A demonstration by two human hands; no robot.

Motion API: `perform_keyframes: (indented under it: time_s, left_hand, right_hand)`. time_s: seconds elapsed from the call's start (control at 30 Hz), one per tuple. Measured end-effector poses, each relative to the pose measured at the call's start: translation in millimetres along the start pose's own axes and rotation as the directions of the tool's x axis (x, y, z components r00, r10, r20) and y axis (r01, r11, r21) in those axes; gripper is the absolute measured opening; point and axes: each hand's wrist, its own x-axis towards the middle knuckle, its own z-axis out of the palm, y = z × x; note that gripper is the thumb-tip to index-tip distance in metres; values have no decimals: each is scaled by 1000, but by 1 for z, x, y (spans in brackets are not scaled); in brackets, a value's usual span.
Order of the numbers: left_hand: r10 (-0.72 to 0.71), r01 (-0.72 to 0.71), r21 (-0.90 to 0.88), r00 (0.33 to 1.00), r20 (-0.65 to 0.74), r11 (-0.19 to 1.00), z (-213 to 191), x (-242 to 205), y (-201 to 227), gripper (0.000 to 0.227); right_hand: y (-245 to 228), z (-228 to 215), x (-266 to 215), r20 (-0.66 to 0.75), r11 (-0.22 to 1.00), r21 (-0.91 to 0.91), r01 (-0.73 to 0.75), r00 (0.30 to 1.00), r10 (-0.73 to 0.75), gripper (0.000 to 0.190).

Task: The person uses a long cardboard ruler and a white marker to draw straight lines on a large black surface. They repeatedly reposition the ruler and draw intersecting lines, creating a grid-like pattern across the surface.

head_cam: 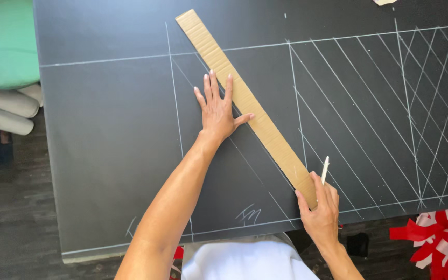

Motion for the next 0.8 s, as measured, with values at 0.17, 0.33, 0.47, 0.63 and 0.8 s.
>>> perform_keyframes:
  time_s: [0.17,0.33,0.47,0.63,0.8]
  left_hand:
    - [-32,32,15,999,44,999,3,-5,-5,131]
    - [-18,18,-11,999,44,1000,4,-8,-9,142]
    - [8,-7,-26,999,33,1000,7,-10,-10,148]
    - [17,-16,-29,999,49,999,8,-11,-13,150]
    - [26,-25,-28,999,46,999,10,-11,-14,151]
  right_hand:
    - [9,3,2,16,999,39,15,1000,-16,65]
    - [16,-5,-6,67,998,47,31,997,-34,67]
    - [21,-11,-15,83,997,81,3,997,-10,66]
    - [22,-11,-13,76,996,93,8,997,-15,65]
    - [22,-13,-12,76,996,86,18,997,-25,65]
